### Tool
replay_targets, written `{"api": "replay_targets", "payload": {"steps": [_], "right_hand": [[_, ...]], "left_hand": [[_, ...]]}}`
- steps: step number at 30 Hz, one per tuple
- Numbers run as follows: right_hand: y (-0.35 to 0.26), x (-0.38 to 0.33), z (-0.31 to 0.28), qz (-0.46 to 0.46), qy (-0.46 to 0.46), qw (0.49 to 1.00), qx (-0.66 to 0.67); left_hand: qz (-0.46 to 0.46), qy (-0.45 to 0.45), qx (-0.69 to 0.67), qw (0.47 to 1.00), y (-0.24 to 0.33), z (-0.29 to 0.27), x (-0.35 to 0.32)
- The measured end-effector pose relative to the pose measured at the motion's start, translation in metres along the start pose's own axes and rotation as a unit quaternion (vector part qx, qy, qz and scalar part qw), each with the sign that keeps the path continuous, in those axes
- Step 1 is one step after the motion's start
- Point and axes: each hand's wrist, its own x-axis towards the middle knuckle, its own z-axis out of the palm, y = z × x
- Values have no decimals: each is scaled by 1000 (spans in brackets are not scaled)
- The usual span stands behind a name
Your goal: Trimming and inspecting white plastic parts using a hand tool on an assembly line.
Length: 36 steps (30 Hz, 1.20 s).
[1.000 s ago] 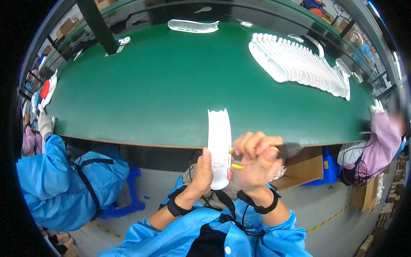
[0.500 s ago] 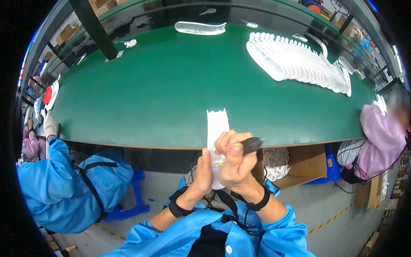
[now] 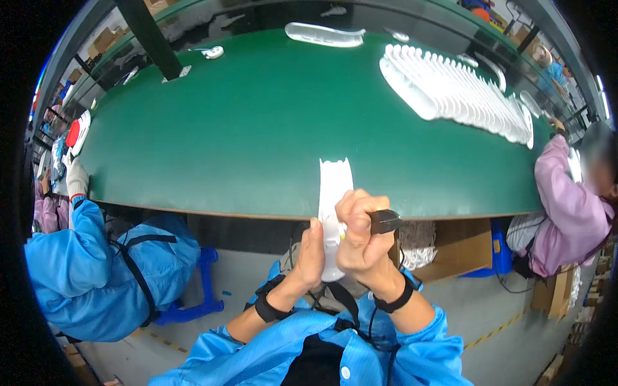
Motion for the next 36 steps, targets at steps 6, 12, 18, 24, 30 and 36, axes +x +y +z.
{"api": "replay_targets", "payload": {"steps": [6, 12, 18, 24, 30, 36], "right_hand": [[7, -5, 2, -13, 2, 1000, 13], [5, -4, 0, -16, 4, 994, 108], [9, -4, 1, -58, 2, 995, 84], [0, -11, -1, 14, 19, 999, 33], [-34, -27, -35, 99, 12, 994, 36], [-25, -38, -36, 327, -3, 944, 48]], "left_hand": [[-21, -18, -43, 999, 4, 0, -2], [-6, 5, -11, 1000, 3, 0, 3], [32, -16, 20, 999, -3, -4, 4], [13, -2, 18, 1000, 1, -1, -2], [72, -103, -304, 944, 44, 3, -15], [170, -37, -289, 941, 73, 25, -18]]}}
